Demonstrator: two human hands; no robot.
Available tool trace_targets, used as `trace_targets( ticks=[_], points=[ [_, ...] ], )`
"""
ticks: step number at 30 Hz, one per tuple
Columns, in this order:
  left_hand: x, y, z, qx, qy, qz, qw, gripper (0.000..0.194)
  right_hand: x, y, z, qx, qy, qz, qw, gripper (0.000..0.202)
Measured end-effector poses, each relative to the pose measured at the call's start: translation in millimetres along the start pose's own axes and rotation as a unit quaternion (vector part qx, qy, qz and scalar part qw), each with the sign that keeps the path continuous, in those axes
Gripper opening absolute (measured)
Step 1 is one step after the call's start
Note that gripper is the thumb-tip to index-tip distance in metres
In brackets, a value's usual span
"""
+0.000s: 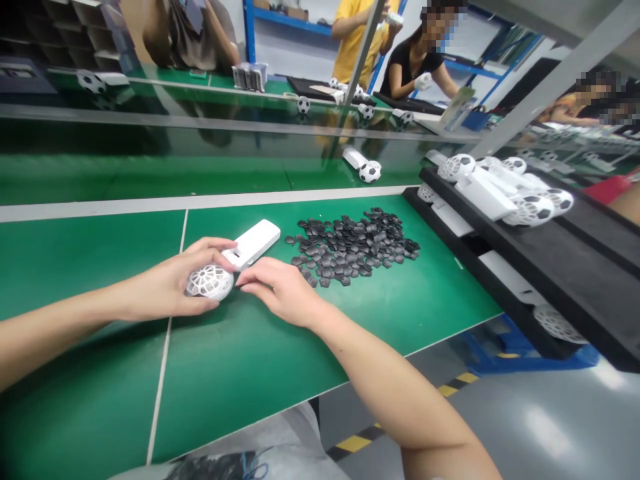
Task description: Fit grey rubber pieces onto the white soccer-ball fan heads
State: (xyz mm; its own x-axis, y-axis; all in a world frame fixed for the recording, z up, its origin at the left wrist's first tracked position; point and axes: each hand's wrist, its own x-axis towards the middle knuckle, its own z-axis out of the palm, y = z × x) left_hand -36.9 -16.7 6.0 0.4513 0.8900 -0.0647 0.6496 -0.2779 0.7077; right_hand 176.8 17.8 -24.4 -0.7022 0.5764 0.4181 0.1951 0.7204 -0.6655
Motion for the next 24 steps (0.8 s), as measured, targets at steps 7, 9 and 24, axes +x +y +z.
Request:
trace_targets(
  ticks=[7, 9, 24],
  points=[
    [0.3, 5.9, -1.2, 0.042, -0.061, 0.046, 0.996, 0.037, -2.0, 0.0, 13.0, -0.072, 0.03, -0.117, 0.99, 0.014],
    [0.3, 6.5, 0.2, 0.047, -0.057, 0.055, 0.996, 0.035, -1.1, -0.1, 13.0, -0.088, 0.03, -0.141, 0.986, 0.013],
    [1.3, 1.7, 16.3, 0.038, 0.026, 0.059, 0.997, 0.018, 3.3, -1.5, 16.3, 0.001, 0.046, -0.052, 0.998, 0.005]
  ],
)
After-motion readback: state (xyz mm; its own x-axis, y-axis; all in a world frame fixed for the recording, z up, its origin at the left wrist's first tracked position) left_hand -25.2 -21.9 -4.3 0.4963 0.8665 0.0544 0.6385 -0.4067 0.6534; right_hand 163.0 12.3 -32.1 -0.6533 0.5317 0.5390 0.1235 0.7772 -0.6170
